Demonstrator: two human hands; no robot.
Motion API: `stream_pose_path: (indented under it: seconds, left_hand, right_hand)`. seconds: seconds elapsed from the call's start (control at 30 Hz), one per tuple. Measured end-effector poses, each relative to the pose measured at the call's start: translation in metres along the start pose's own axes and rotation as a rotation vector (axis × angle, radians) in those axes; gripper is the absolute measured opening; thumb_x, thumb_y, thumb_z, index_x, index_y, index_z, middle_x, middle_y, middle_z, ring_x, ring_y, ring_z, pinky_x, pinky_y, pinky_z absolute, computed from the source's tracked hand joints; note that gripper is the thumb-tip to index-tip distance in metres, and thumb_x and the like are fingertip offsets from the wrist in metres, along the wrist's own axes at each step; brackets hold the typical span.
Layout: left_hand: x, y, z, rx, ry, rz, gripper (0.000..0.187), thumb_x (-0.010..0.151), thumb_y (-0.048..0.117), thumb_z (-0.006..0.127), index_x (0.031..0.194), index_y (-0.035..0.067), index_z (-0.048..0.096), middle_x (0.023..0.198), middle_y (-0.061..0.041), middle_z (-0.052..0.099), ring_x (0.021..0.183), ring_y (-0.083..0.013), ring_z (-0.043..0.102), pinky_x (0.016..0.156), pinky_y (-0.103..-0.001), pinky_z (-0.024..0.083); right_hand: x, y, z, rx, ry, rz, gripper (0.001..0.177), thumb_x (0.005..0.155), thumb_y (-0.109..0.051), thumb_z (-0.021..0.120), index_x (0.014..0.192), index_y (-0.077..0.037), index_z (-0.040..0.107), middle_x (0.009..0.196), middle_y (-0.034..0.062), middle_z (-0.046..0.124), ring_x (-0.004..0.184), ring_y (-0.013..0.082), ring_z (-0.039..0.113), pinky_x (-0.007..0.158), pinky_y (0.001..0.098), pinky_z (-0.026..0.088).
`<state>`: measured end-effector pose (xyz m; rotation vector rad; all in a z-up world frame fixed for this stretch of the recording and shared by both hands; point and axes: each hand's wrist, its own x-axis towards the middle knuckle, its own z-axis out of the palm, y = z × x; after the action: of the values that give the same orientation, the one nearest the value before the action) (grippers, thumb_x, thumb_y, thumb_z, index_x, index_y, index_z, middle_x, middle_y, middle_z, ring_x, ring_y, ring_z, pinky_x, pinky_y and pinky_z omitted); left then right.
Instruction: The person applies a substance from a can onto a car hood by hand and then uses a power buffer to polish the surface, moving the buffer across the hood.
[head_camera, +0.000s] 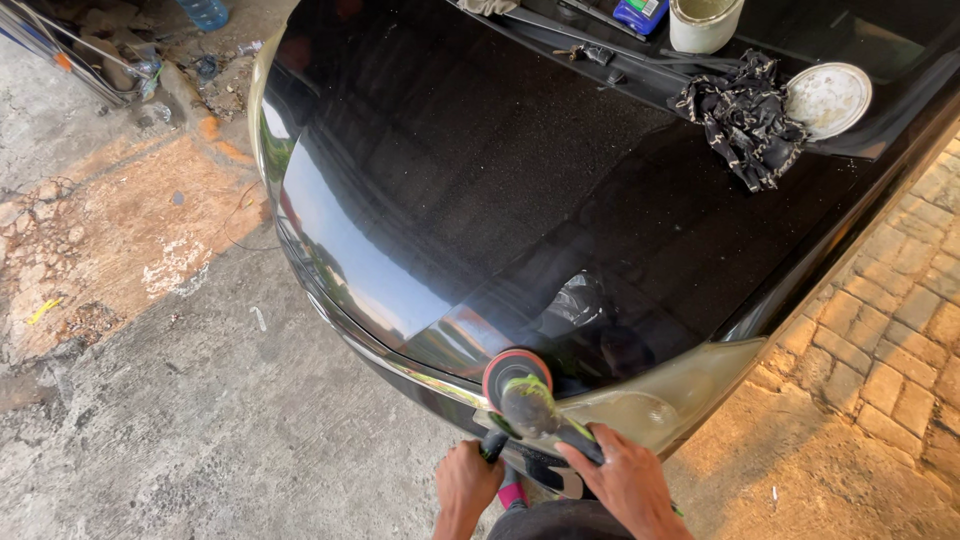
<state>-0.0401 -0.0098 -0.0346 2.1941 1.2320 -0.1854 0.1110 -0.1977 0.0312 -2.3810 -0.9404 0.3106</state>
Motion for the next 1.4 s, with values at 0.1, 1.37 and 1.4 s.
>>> stream_pose_path:
  seconds: [0.1,1.37,1.4]
  left_hand:
    - [0.005,0.031,0.004,-0.017,0.047,0.143,0.023,0.074,0.024,0.076,0.08,0.001,0.076,0.071,-0.022,0.072,0.064,-0.0398,0.071,0.063,-0.048,0.056]
    - [0.028,-0.021,-0.005,-0.099,0.082,0.133,0.081,0.084,0.076,0.063,0.052,0.002,0.061,0.038,-0.01,0.045,0.032,-0.0203,0.041,0.036,-0.04,0.034]
    - [0.028,-0.026,-0.004,-0.117,0.101,0.135,0.082,0.084,0.076,0.063,0.051,0.001,0.062,0.038,-0.01,0.045,0.031,-0.0208,0.041,0.036,-0.04,0.033]
  right_hand:
    - [0.003,0.024,-0.017,-0.01,-0.145,0.184,0.055,0.088,-0.058,0.06,0.11,-0.009,0.069,0.061,0.0051,0.069,0.045,0.018,0.068,0.04,0.0349,0.054]
    - [-0.011,0.03,0.035,-0.008,-0.213,0.062,0.07,0.088,-0.018,0.066,0.151,-0.008,0.039,0.12,0.0159,0.065,0.097,0.028,0.073,0.084,0.0412,0.06]
    - [-0.011,0.031,0.041,-0.015,-0.171,0.019,0.069,0.087,-0.018,0.068,0.149,-0.007,0.04,0.119,0.0172,0.065,0.099,0.0304,0.072,0.084,0.0427,0.059]
